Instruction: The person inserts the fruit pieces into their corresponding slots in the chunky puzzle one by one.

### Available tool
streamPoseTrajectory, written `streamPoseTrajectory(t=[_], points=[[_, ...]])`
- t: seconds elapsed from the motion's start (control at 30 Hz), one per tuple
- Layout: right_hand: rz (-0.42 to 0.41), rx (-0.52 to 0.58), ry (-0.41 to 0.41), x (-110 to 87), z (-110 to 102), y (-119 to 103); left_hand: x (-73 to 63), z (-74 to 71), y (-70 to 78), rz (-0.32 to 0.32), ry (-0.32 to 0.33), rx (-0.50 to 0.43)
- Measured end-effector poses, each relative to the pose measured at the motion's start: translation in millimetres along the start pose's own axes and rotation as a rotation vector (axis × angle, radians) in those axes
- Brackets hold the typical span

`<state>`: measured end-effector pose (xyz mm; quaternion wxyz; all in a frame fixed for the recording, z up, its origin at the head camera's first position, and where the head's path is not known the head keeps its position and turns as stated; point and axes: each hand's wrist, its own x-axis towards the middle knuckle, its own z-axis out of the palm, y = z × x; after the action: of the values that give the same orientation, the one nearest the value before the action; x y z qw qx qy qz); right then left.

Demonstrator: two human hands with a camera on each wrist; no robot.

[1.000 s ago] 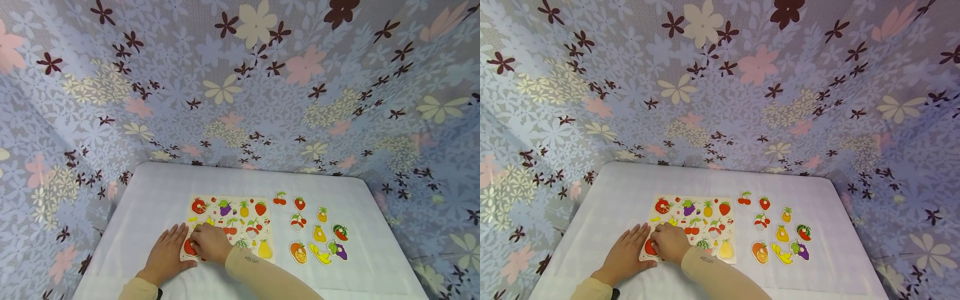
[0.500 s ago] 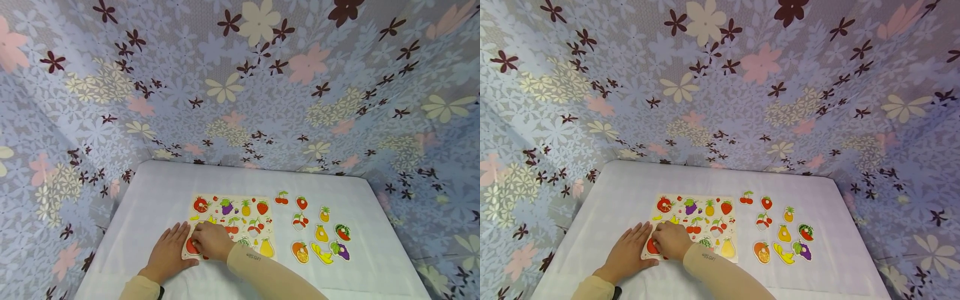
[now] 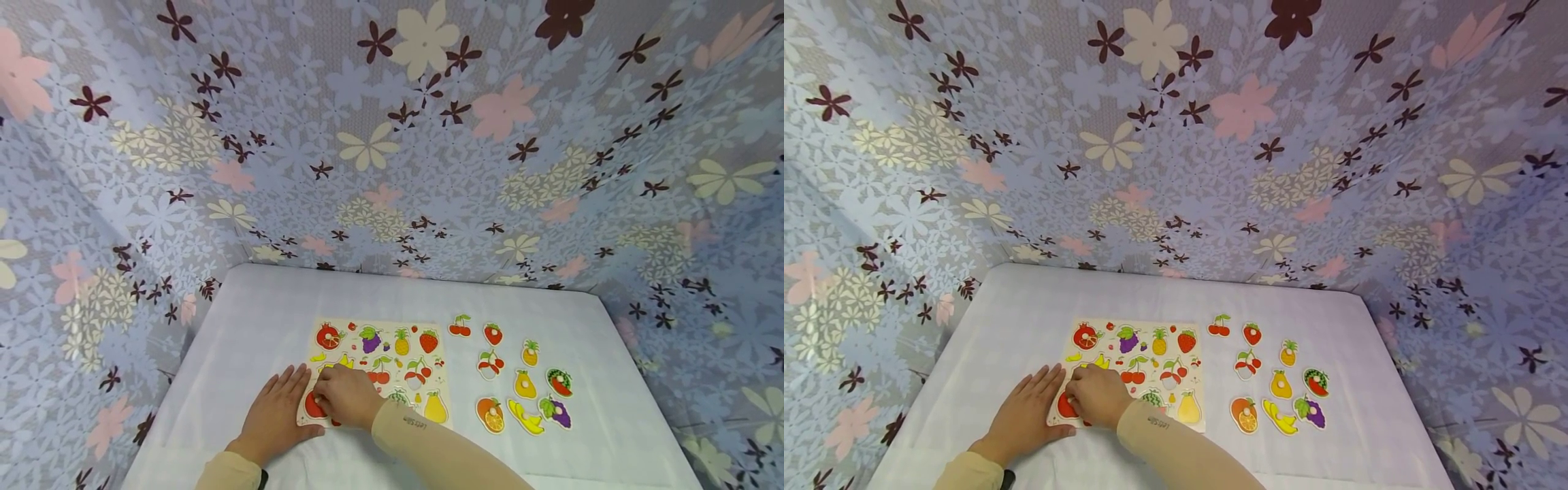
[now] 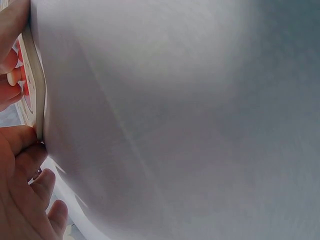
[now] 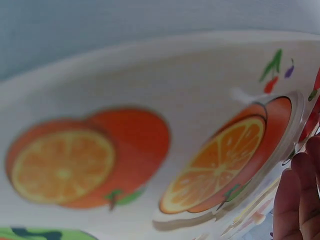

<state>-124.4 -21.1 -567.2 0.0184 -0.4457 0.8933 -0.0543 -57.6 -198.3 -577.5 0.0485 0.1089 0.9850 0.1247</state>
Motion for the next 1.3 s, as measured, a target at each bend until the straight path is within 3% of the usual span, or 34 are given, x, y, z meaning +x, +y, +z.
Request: streamPoseTrajectory(t=[0.73, 1.3], points=[[-0.009, 0.01, 0.019, -0.9, 2.6, 0.0, -0.7, -1.1, 1.6, 0.014, 0.01, 0.003], [-0.017, 0.105, 0.008, -11.2, -8.4, 15.4, -0.9, 0.8, 2.6, 0.01, 0.011, 0.016]])
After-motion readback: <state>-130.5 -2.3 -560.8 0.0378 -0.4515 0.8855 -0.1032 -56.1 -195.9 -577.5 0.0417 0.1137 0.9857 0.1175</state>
